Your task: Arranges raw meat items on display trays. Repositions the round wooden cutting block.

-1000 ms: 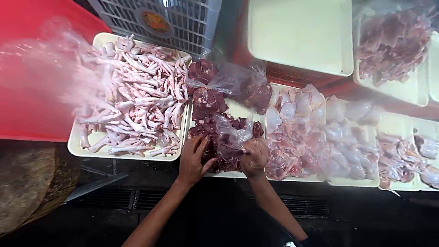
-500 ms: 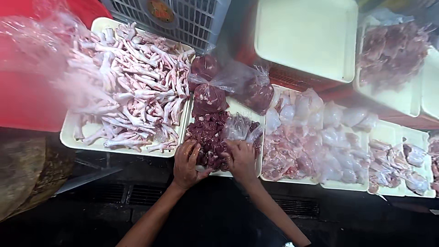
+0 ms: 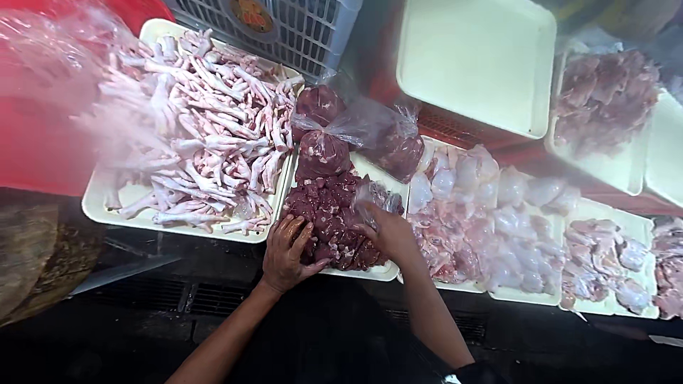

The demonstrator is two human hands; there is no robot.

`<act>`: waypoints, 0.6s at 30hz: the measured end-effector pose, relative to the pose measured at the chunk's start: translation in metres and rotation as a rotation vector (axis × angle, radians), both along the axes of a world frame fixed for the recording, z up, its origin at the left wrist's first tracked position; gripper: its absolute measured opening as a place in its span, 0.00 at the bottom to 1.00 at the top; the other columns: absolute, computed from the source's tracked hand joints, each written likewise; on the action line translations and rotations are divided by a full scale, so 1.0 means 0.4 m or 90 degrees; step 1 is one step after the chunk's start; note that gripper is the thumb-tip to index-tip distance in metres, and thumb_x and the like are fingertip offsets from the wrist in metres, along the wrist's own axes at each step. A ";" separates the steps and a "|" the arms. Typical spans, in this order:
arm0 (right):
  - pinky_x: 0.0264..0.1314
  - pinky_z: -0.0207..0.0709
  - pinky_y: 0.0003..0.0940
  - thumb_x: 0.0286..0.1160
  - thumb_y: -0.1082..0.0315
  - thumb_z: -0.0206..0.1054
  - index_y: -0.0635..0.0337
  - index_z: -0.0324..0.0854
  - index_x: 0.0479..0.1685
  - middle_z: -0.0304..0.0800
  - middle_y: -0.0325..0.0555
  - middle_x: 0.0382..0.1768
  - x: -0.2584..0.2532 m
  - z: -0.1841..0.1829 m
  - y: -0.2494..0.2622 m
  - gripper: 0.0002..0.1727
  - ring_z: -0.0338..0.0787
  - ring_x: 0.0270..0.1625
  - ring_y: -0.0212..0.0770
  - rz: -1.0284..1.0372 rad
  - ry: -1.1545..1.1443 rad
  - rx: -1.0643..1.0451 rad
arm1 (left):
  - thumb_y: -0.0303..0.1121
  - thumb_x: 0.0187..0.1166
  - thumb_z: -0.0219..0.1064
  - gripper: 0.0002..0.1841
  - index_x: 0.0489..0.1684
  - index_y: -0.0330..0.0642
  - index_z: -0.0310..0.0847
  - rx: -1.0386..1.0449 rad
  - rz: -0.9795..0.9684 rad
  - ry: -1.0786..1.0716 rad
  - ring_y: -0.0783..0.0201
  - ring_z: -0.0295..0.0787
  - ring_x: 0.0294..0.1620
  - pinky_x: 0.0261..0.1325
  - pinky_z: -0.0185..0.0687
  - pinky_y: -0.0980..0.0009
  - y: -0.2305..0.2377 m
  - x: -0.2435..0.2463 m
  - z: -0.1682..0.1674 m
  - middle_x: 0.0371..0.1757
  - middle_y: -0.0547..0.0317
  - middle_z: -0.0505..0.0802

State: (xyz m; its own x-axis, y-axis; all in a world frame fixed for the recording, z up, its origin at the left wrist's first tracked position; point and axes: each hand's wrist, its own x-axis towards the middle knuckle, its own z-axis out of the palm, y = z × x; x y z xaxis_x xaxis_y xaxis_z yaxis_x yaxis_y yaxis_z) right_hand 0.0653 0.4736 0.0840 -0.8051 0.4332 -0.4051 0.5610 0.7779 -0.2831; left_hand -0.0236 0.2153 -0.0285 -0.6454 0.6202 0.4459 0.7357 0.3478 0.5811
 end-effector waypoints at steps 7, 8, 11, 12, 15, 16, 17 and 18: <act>0.74 0.76 0.43 0.87 0.57 0.54 0.72 0.80 0.53 0.83 0.62 0.63 0.088 0.150 0.089 0.22 0.82 0.69 0.48 -0.137 0.345 0.031 | 0.72 0.69 0.66 0.46 0.79 0.45 0.73 0.101 0.055 -0.127 0.46 0.67 0.87 0.89 0.60 0.46 -0.001 -0.011 -0.011 0.81 0.42 0.78; 0.68 0.80 0.34 0.88 0.58 0.54 0.73 0.77 0.60 0.85 0.57 0.60 0.088 0.167 0.086 0.23 0.85 0.64 0.38 -0.172 0.363 0.015 | 0.71 0.71 0.65 0.45 0.80 0.45 0.72 0.100 0.057 -0.130 0.46 0.67 0.88 0.89 0.60 0.46 0.000 -0.012 -0.013 0.82 0.43 0.78; 0.55 0.85 0.34 0.85 0.58 0.57 0.72 0.74 0.61 0.88 0.53 0.52 0.066 0.152 0.066 0.22 0.89 0.52 0.35 -0.180 0.313 -0.019 | 0.69 0.72 0.66 0.43 0.79 0.45 0.73 0.114 0.057 -0.139 0.47 0.67 0.88 0.89 0.61 0.47 0.002 -0.010 -0.017 0.82 0.43 0.77; 0.57 0.86 0.41 0.84 0.57 0.61 0.73 0.73 0.64 0.87 0.57 0.53 0.058 0.125 0.058 0.25 0.90 0.53 0.41 -0.153 0.273 -0.039 | 0.69 0.72 0.67 0.43 0.78 0.45 0.73 0.123 0.058 -0.142 0.47 0.67 0.88 0.89 0.61 0.47 0.001 -0.009 -0.018 0.82 0.43 0.77; 0.62 0.86 0.53 0.73 0.46 0.74 0.68 0.63 0.78 0.89 0.61 0.56 0.054 0.038 0.032 0.44 0.92 0.57 0.51 -0.119 0.137 -0.093 | 0.68 0.73 0.66 0.41 0.77 0.44 0.73 0.133 0.060 -0.144 0.47 0.67 0.88 0.89 0.61 0.47 -0.004 -0.011 -0.011 0.81 0.43 0.77; 0.66 0.85 0.53 0.70 0.42 0.76 0.63 0.56 0.86 0.89 0.59 0.61 0.058 0.021 0.032 0.51 0.92 0.61 0.51 -0.137 0.090 -0.104 | 0.68 0.73 0.66 0.41 0.77 0.44 0.74 0.138 0.059 -0.143 0.47 0.67 0.88 0.89 0.62 0.47 -0.003 -0.014 -0.011 0.81 0.43 0.77; 0.69 0.83 0.55 0.70 0.40 0.75 0.59 0.52 0.90 0.88 0.60 0.65 0.061 0.009 0.036 0.54 0.91 0.64 0.52 -0.154 0.042 -0.103 | 0.67 0.73 0.66 0.41 0.77 0.43 0.74 0.148 0.058 -0.141 0.47 0.67 0.87 0.88 0.62 0.48 -0.002 -0.016 -0.012 0.81 0.42 0.78; 0.71 0.80 0.59 0.73 0.40 0.72 0.57 0.57 0.90 0.88 0.60 0.65 0.067 0.003 0.039 0.50 0.90 0.66 0.55 -0.165 -0.004 -0.090 | 0.66 0.74 0.66 0.41 0.77 0.42 0.74 0.159 0.055 -0.142 0.47 0.67 0.87 0.88 0.63 0.48 -0.003 -0.015 -0.013 0.81 0.42 0.78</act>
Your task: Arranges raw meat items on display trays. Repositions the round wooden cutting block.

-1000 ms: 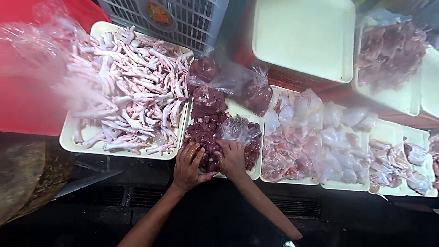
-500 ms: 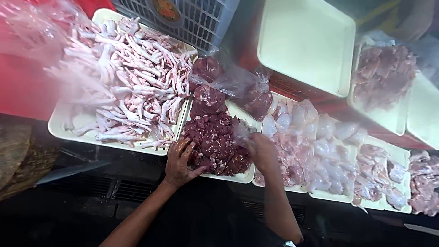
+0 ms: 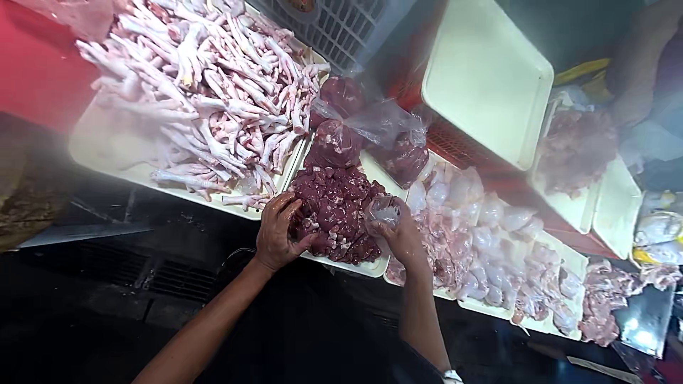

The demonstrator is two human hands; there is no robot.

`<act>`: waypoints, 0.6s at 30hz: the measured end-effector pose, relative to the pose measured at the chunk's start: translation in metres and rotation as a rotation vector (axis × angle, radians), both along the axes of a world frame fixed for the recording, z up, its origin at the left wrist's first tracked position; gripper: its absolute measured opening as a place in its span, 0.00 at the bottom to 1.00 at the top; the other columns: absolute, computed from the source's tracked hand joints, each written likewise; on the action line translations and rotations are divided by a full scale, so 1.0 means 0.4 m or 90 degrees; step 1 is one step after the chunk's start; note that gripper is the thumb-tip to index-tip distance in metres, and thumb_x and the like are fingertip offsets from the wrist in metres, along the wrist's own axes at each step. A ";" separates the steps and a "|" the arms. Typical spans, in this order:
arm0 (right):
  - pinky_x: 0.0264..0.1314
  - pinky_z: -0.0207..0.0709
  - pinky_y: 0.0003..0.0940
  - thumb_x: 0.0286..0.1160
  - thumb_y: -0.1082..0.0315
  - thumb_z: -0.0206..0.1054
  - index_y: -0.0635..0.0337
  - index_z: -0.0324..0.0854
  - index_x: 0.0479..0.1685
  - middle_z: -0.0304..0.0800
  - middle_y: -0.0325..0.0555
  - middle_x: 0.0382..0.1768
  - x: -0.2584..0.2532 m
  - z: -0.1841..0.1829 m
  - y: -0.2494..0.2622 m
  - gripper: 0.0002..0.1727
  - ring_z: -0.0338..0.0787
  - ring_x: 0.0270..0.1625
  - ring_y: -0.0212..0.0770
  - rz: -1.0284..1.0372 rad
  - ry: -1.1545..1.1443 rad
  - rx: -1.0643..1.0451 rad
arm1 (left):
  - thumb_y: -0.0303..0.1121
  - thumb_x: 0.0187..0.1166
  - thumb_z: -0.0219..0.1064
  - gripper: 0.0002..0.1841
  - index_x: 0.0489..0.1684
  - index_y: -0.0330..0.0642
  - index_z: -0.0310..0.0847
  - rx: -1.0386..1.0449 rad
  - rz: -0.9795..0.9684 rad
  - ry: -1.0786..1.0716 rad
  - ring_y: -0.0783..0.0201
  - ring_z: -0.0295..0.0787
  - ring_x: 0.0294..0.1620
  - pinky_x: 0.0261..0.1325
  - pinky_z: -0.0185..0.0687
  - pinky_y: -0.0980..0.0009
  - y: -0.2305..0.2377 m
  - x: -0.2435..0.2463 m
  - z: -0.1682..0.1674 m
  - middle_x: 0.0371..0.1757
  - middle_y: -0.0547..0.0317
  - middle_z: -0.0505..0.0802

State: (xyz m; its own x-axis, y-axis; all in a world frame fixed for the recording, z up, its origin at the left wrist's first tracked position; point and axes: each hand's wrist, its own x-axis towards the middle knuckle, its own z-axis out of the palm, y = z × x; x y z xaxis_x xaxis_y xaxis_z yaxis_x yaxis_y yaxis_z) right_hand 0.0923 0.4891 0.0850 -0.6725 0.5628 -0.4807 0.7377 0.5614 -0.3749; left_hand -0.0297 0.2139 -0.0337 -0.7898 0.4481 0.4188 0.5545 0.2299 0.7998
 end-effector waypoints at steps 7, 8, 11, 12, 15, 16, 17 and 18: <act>0.80 0.71 0.56 0.76 0.51 0.71 0.70 0.82 0.67 0.77 0.68 0.74 0.041 0.065 -0.020 0.30 0.77 0.77 0.61 0.008 0.086 0.151 | 0.63 0.76 0.66 0.41 0.79 0.38 0.70 0.110 -0.001 -0.040 0.47 0.70 0.85 0.86 0.65 0.49 -0.059 -0.009 0.002 0.80 0.39 0.78; 0.79 0.73 0.55 0.78 0.52 0.69 0.68 0.79 0.72 0.80 0.66 0.73 0.035 0.080 -0.030 0.31 0.80 0.76 0.60 0.012 0.064 0.155 | 0.62 0.77 0.66 0.41 0.79 0.37 0.70 0.111 0.012 -0.037 0.46 0.70 0.85 0.87 0.65 0.48 -0.090 -0.009 0.000 0.80 0.39 0.79; 0.71 0.79 0.58 0.81 0.51 0.68 0.68 0.74 0.73 0.90 0.64 0.58 0.005 0.090 -0.080 0.32 0.90 0.63 0.57 0.049 -0.049 0.142 | 0.58 0.79 0.65 0.38 0.79 0.37 0.69 0.094 0.058 -0.053 0.47 0.69 0.86 0.86 0.66 0.49 -0.231 0.005 -0.002 0.80 0.40 0.78; 0.70 0.79 0.59 0.81 0.52 0.69 0.71 0.75 0.70 0.90 0.65 0.55 0.003 0.084 -0.102 0.31 0.91 0.61 0.60 0.060 -0.052 0.160 | 0.56 0.80 0.65 0.37 0.80 0.37 0.67 0.080 0.070 -0.063 0.47 0.68 0.86 0.87 0.65 0.49 -0.296 0.015 -0.007 0.81 0.39 0.77; 0.68 0.79 0.63 0.80 0.59 0.70 0.73 0.77 0.64 0.90 0.68 0.53 -0.005 0.089 -0.156 0.25 0.91 0.59 0.64 0.016 0.022 0.295 | 0.53 0.81 0.64 0.37 0.82 0.35 0.66 0.012 0.134 -0.098 0.43 0.66 0.87 0.88 0.62 0.46 -0.521 0.056 -0.040 0.82 0.35 0.76; 0.70 0.78 0.63 0.82 0.59 0.68 0.72 0.76 0.67 0.89 0.69 0.55 -0.011 0.098 -0.171 0.25 0.90 0.61 0.65 0.000 0.013 0.317 | 0.54 0.82 0.63 0.38 0.82 0.33 0.65 -0.019 0.162 -0.117 0.41 0.67 0.86 0.88 0.62 0.45 -0.604 0.075 -0.053 0.81 0.33 0.76; 0.71 0.77 0.64 0.84 0.61 0.67 0.70 0.74 0.70 0.88 0.69 0.57 -0.017 0.105 -0.184 0.24 0.89 0.63 0.67 -0.002 -0.018 0.322 | 0.55 0.83 0.61 0.39 0.82 0.30 0.64 -0.054 0.189 -0.148 0.39 0.68 0.85 0.88 0.62 0.45 -0.688 0.095 -0.066 0.81 0.30 0.75; 0.69 0.77 0.67 0.84 0.63 0.66 0.68 0.73 0.71 0.89 0.69 0.57 -0.019 0.112 -0.196 0.23 0.89 0.62 0.68 0.005 -0.055 0.324 | 0.56 0.83 0.59 0.41 0.83 0.27 0.62 -0.087 0.212 -0.185 0.36 0.69 0.84 0.87 0.64 0.45 -0.775 0.120 -0.079 0.81 0.26 0.73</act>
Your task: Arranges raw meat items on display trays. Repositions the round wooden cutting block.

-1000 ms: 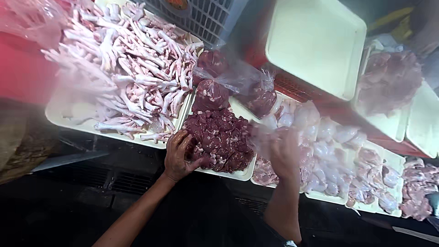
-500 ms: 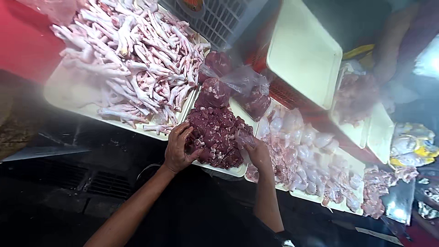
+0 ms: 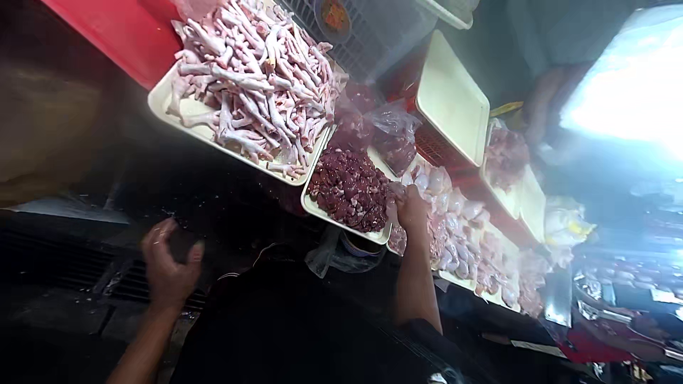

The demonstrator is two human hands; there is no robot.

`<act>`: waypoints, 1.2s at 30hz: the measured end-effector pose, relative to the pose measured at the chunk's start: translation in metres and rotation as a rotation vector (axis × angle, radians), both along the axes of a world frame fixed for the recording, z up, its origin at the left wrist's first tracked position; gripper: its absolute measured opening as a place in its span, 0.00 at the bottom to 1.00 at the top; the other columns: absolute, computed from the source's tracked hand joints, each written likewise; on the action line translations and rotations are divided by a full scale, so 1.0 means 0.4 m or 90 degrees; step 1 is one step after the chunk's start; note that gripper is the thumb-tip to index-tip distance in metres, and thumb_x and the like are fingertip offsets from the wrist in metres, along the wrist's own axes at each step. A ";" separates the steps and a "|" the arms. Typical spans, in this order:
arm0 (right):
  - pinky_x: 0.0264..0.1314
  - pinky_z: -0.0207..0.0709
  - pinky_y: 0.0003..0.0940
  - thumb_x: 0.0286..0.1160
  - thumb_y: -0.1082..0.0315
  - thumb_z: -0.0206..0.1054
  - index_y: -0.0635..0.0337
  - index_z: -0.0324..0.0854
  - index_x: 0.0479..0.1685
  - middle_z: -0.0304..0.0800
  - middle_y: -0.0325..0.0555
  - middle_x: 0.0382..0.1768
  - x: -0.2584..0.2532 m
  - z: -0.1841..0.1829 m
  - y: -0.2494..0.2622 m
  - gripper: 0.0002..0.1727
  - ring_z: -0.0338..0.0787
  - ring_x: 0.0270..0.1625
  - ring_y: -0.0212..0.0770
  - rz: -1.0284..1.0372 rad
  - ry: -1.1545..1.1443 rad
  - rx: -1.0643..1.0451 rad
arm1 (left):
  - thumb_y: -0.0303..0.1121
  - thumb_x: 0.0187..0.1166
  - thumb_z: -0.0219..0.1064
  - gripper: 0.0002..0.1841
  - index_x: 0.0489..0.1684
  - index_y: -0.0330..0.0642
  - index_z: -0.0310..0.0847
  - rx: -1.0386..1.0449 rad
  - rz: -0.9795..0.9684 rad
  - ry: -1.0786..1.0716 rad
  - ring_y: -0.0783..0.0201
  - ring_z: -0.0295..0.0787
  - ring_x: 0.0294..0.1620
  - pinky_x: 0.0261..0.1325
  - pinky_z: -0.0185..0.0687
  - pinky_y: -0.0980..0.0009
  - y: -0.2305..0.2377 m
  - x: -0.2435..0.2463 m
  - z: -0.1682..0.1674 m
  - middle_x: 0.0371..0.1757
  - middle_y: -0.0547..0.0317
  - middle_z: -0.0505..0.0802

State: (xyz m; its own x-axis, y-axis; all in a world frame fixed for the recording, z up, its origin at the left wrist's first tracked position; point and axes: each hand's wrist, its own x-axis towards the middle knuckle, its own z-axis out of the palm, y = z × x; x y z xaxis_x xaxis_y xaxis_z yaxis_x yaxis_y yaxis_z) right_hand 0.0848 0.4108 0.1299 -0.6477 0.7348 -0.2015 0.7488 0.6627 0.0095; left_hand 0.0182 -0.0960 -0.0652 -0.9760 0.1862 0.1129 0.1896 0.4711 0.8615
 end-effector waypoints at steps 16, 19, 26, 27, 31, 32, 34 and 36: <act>0.82 0.71 0.58 0.81 0.58 0.68 0.70 0.62 0.85 0.77 0.70 0.76 -0.005 -0.004 -0.074 0.37 0.80 0.77 0.62 -0.203 0.371 0.080 | 0.47 0.93 0.50 0.31 0.82 0.27 0.63 0.110 0.336 -0.334 0.53 0.86 0.66 0.69 0.83 0.58 -0.635 0.225 -0.007 0.73 0.30 0.81; 0.77 0.78 0.51 0.78 0.57 0.73 0.67 0.50 0.91 0.75 0.67 0.77 -0.007 -0.059 -0.110 0.47 0.82 0.75 0.55 -0.327 0.580 -0.093 | 0.47 0.92 0.53 0.28 0.76 0.29 0.70 0.177 0.318 -0.321 0.62 0.89 0.61 0.63 0.87 0.63 -0.652 0.150 0.012 0.67 0.41 0.86; 0.73 0.81 0.38 0.73 0.68 0.73 0.73 0.63 0.81 0.78 0.65 0.73 -0.301 0.034 -0.448 0.37 0.84 0.70 0.45 0.046 0.695 -0.269 | 0.43 0.87 0.60 0.27 0.75 0.28 0.70 0.245 0.304 -0.161 0.68 0.88 0.61 0.63 0.86 0.71 -0.653 -0.133 0.108 0.67 0.44 0.85; 0.78 0.77 0.39 0.72 0.65 0.75 0.71 0.64 0.82 0.77 0.66 0.75 -0.362 0.058 -0.480 0.39 0.82 0.74 0.47 0.114 0.639 -0.239 | 0.43 0.86 0.61 0.29 0.75 0.27 0.68 0.235 0.299 -0.126 0.67 0.87 0.63 0.65 0.85 0.71 -0.650 -0.189 0.124 0.69 0.41 0.83; 0.78 0.73 0.64 0.70 0.50 0.79 0.57 0.64 0.87 0.78 0.63 0.77 -0.668 0.119 -0.574 0.46 0.82 0.76 0.62 0.343 0.409 -0.043 | 0.50 0.82 0.63 0.36 0.81 0.29 0.64 0.093 0.309 -0.009 0.50 0.79 0.76 0.76 0.76 0.57 -0.670 -0.445 0.164 0.78 0.31 0.78; 0.74 0.74 0.69 0.68 0.45 0.80 0.55 0.62 0.89 0.79 0.64 0.76 -0.758 0.124 -0.592 0.49 0.82 0.74 0.65 0.379 0.354 0.005 | 0.51 0.82 0.63 0.38 0.83 0.30 0.62 0.062 0.328 0.006 0.46 0.76 0.79 0.79 0.73 0.53 -0.681 -0.515 0.166 0.80 0.30 0.75; 0.62 0.75 0.74 0.59 0.36 0.81 0.51 0.60 0.90 0.82 0.66 0.68 -0.943 0.116 -0.624 0.57 0.84 0.66 0.69 0.416 0.266 0.078 | 0.53 0.82 0.63 0.39 0.85 0.32 0.61 -0.004 0.384 -0.008 0.39 0.71 0.82 0.82 0.69 0.46 -0.706 -0.647 0.179 0.82 0.28 0.71; 0.62 0.71 0.78 0.46 0.32 0.85 0.49 0.61 0.90 0.79 0.70 0.69 -1.099 0.085 -0.652 0.64 0.81 0.67 0.73 0.422 0.167 0.097 | 0.54 0.84 0.63 0.38 0.86 0.36 0.62 -0.083 0.450 -0.080 0.31 0.67 0.83 0.82 0.65 0.37 -0.740 -0.764 0.189 0.84 0.25 0.68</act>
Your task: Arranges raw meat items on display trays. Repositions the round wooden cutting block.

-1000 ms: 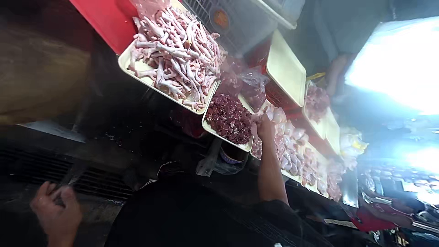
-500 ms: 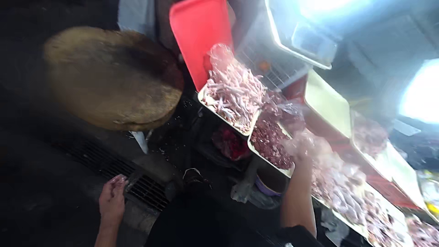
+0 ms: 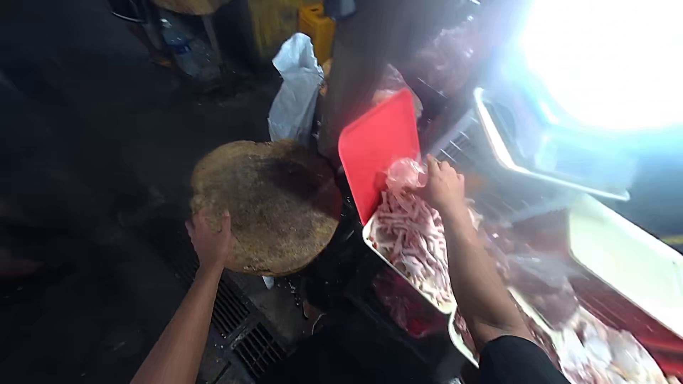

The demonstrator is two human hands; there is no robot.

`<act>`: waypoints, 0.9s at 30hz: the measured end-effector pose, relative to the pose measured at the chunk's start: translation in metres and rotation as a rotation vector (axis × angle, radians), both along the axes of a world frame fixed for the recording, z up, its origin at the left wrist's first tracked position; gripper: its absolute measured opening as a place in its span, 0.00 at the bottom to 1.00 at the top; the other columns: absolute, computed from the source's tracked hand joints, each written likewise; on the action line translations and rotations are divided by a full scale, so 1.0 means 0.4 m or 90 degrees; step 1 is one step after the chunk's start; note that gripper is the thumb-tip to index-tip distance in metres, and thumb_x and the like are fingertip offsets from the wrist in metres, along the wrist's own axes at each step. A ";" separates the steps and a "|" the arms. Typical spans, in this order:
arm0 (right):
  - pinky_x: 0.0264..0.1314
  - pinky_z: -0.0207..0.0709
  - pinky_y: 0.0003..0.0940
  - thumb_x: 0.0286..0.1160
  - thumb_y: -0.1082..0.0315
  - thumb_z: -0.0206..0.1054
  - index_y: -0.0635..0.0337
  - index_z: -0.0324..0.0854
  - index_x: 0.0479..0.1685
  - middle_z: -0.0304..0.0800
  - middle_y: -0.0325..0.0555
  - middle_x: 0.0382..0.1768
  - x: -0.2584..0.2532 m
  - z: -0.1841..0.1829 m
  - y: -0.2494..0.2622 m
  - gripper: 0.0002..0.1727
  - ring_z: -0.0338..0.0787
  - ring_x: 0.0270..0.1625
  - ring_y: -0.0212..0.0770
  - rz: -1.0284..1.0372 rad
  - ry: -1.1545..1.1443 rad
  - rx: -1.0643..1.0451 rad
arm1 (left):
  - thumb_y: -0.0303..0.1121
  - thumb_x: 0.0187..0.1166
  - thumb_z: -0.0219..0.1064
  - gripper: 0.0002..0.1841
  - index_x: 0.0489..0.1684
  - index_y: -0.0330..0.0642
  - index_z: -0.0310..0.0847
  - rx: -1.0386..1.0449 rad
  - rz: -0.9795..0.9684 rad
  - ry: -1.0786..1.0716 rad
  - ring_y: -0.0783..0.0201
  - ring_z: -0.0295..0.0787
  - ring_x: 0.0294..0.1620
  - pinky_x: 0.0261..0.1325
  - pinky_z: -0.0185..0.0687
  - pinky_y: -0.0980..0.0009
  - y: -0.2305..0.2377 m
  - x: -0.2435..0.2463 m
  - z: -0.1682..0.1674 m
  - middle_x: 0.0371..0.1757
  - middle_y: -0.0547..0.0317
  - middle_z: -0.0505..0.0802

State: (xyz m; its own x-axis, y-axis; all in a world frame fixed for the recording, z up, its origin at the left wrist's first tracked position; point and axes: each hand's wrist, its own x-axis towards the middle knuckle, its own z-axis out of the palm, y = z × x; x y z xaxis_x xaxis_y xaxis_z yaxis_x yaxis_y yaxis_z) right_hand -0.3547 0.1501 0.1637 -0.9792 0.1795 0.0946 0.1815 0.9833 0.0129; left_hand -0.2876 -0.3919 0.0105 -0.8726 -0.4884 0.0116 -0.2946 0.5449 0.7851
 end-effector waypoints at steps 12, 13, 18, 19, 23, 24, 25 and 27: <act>0.73 0.79 0.42 0.80 0.64 0.65 0.93 0.63 0.69 0.84 0.75 0.59 -0.093 0.064 -0.098 0.34 0.89 0.63 0.51 0.002 0.544 -0.244 | 0.69 0.84 0.51 0.40 0.75 0.40 0.72 -0.114 0.225 -0.310 0.29 0.86 0.65 0.54 0.83 0.30 -0.117 -0.261 -0.102 0.76 0.33 0.80; 0.65 0.80 0.30 0.78 0.69 0.64 0.94 0.57 0.70 0.84 0.65 0.51 -0.085 0.109 -0.168 0.34 0.88 0.55 0.37 -0.008 0.627 -0.315 | 0.70 0.83 0.49 0.40 0.74 0.41 0.73 -0.121 0.228 -0.313 0.29 0.86 0.64 0.54 0.83 0.30 -0.119 -0.260 -0.113 0.75 0.33 0.81; 0.67 0.85 0.33 0.67 0.60 0.80 0.69 0.65 0.74 0.90 0.32 0.55 -0.165 0.150 -0.549 0.39 0.89 0.60 0.25 0.360 0.620 -0.675 | 0.72 0.80 0.50 0.41 0.75 0.45 0.75 -0.124 0.235 -0.305 0.32 0.87 0.65 0.57 0.83 0.30 -0.121 -0.259 -0.106 0.74 0.37 0.83; 0.68 0.85 0.37 0.64 0.58 0.82 0.70 0.68 0.72 0.88 0.40 0.59 -0.222 0.132 -0.630 0.40 0.88 0.62 0.30 0.382 0.594 -0.654 | 0.71 0.81 0.51 0.41 0.77 0.44 0.74 -0.128 0.233 -0.303 0.33 0.87 0.66 0.58 0.83 0.31 -0.118 -0.261 -0.101 0.75 0.36 0.83; 0.59 0.88 0.46 0.66 0.66 0.78 0.67 0.70 0.70 0.86 0.57 0.59 -0.492 0.052 -0.891 0.32 0.90 0.58 0.47 0.340 0.498 -0.540 | 0.71 0.81 0.52 0.42 0.79 0.43 0.72 -0.152 0.247 -0.336 0.36 0.87 0.67 0.60 0.84 0.34 -0.113 -0.269 -0.102 0.75 0.37 0.83; 0.59 0.87 0.49 0.66 0.68 0.76 0.67 0.71 0.68 0.87 0.58 0.57 -0.569 0.039 -0.936 0.30 0.90 0.58 0.51 0.317 0.492 -0.511 | 0.71 0.81 0.52 0.42 0.78 0.43 0.73 -0.162 0.253 -0.337 0.36 0.88 0.66 0.59 0.84 0.35 -0.113 -0.269 -0.107 0.74 0.38 0.84; 0.61 0.86 0.52 0.67 0.69 0.74 0.66 0.72 0.70 0.87 0.59 0.58 -0.645 0.034 -0.969 0.29 0.89 0.60 0.55 0.296 0.484 -0.479 | 0.71 0.80 0.52 0.41 0.76 0.44 0.75 -0.166 0.258 -0.333 0.36 0.88 0.65 0.57 0.85 0.35 -0.114 -0.267 -0.110 0.72 0.38 0.85; 0.72 0.80 0.55 0.73 0.69 0.67 0.62 0.72 0.80 0.86 0.58 0.68 -0.808 0.041 -1.006 0.31 0.86 0.70 0.56 0.276 0.480 -0.424 | 0.73 0.78 0.54 0.41 0.74 0.45 0.77 -0.160 0.266 -0.331 0.36 0.89 0.63 0.55 0.85 0.34 -0.117 -0.271 -0.111 0.70 0.38 0.86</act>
State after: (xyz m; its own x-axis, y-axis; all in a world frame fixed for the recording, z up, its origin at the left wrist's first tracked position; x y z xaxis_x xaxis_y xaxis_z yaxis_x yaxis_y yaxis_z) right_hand -0.6778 -0.2524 0.1803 -0.7029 0.0712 0.7077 -0.4436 0.7339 -0.5145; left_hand -0.3960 -0.4386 -0.0338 -0.5359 -0.8205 -0.1990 -0.8205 0.4506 0.3517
